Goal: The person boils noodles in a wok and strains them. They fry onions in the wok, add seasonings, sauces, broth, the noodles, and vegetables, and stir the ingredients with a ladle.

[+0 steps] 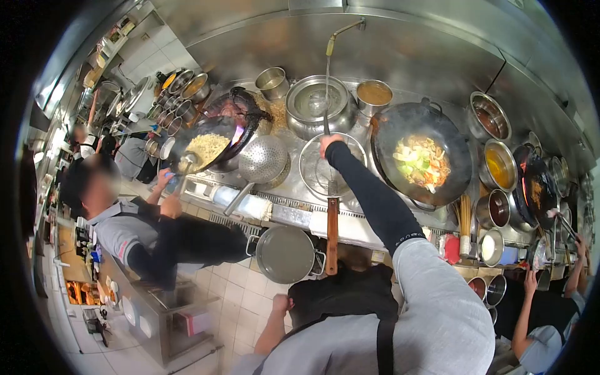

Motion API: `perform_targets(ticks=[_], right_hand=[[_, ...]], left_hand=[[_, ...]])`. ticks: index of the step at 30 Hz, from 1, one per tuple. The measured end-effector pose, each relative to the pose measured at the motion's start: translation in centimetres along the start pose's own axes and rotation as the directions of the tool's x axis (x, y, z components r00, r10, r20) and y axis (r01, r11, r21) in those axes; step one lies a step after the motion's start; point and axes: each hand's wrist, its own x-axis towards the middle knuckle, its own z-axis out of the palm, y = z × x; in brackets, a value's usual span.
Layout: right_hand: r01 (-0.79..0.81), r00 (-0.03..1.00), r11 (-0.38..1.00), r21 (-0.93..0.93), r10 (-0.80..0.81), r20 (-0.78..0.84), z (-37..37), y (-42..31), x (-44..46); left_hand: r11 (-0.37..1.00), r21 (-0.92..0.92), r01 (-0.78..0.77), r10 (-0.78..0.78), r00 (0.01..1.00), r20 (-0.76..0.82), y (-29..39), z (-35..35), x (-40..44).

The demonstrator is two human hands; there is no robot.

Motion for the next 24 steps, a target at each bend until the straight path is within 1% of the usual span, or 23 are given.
perform_targets(ticks=[1,2,3,4,5,6,7,9,10,11,12,13,14,15,16,17,18,19,20,21,22,24], right_hand=[[-0.201,0.952,0.825,0.528,0.037,0.305,-0.9,0.6,4.2],[-0.372,0.908,0.644,0.669,0.101,0.407,-0.6,-2.5,3.2],[-0.413,0.889,0.589,0.695,0.093,0.449,-0.7,-4.1,3.8],[-0.453,0.869,0.529,0.718,0.081,0.488,-0.9,-5.4,4.5],[-0.418,0.884,0.516,0.748,0.043,0.465,-1.0,-6.6,4.7],[-0.384,0.897,0.501,0.775,0.005,0.441,-1.1,-7.7,5.0],[-0.349,0.909,0.486,0.801,-0.033,0.416,-1.2,-8.8,5.3],[-0.402,0.871,0.346,0.848,-0.141,0.470,-2.4,-10.9,6.5],[-0.430,0.851,0.273,0.861,-0.195,0.487,-3.1,-11.8,7.1],[-0.447,0.845,0.181,0.876,-0.235,0.480,-3.5,-12.5,7.7],[-0.439,0.845,0.213,0.873,-0.232,0.481,-3.7,-13.1,7.8],[-0.431,0.845,0.246,0.868,-0.228,0.484,-3.8,-13.7,7.5],[-0.424,0.844,0.278,0.862,-0.225,0.487,-3.8,-14.1,7.4],[-0.366,0.859,0.463,0.808,-0.167,0.484,-4.0,-13.6,8.0],[-0.115,0.933,0.754,0.646,-0.141,0.331,-3.4,-13.1,7.5],[0.115,0.969,0.932,0.345,-0.181,0.165,-2.4,-12.2,6.4],[0.276,0.961,0.960,-0.041,-0.276,0.022,-1.8,-11.1,5.4],[0.265,0.962,0.952,-0.154,-0.271,-0.022,-1.9,-9.0,6.1],[0.247,0.960,0.932,-0.264,-0.273,-0.066,-2.0,-7.0,6.8],[0.297,0.870,0.782,-0.548,-0.458,-0.182,-1.9,-5.8,5.3],[0.256,0.733,0.565,-0.784,-0.643,-0.224,-1.9,-4.2,3.6],[0.104,0.830,0.571,-0.814,-0.501,-0.245,-1.6,-4.1,-1.4]], left_hand=[[1.000,0.019,-0.020,0.021,0.999,-0.029,-0.5,-1.5,-0.8],[0.998,0.038,-0.042,0.044,0.997,-0.058,-1.3,-2.9,-1.3],[0.950,0.254,-0.179,0.183,0.983,0.007,-2.8,-4.7,-1.2],[0.918,0.307,-0.252,0.250,0.967,0.047,-5.3,-6.3,-0.5],[0.877,0.354,-0.326,0.316,0.945,0.088,-7.8,-7.9,0.1],[0.811,0.362,-0.459,0.426,0.888,0.174,-10.0,-9.4,0.6],[0.731,0.352,-0.585,0.526,0.811,0.256,-11.9,-10.7,0.9],[0.584,0.398,-0.708,0.586,0.707,0.396,-12.2,-11.1,0.5],[0.674,0.407,-0.617,0.513,0.787,0.343,-13.0,-10.7,-0.5],[0.775,0.420,-0.472,0.393,0.881,0.265,-12.9,-10.1,-2.0],[0.854,0.416,-0.313,0.261,0.949,0.179,-13.1,-9.5,-3.3],[0.913,0.396,-0.095,0.074,0.995,0.068,-12.2,-8.5,-3.9],[0.964,0.263,0.045,-0.058,0.997,0.042,-13.4,-8.0,-3.2],[0.975,0.121,0.185,-0.188,0.982,0.015,-15.6,-7.9,-1.6],[0.984,0.098,0.150,-0.153,0.988,0.016,-15.7,-7.5,-1.5],[0.990,0.076,0.115,-0.117,0.993,0.018,-15.1,-6.8,-1.7],[0.995,0.052,0.082,-0.083,0.996,0.019,-14.5,-6.1,-2.1],[0.956,0.258,-0.142,0.106,0.983,0.148,-13.2,-6.2,-2.6],[0.832,0.404,-0.381,0.290,0.919,0.269,-10.6,-5.8,-4.2],[0.819,0.427,-0.382,0.277,0.916,0.290,-10.1,-5.4,-3.2],[0.785,0.378,-0.491,0.364,0.859,0.359,-10.2,-5.5,-1.4],[0.690,0.246,-0.681,0.523,0.704,0.482,-11.8,-6.3,3.3]])
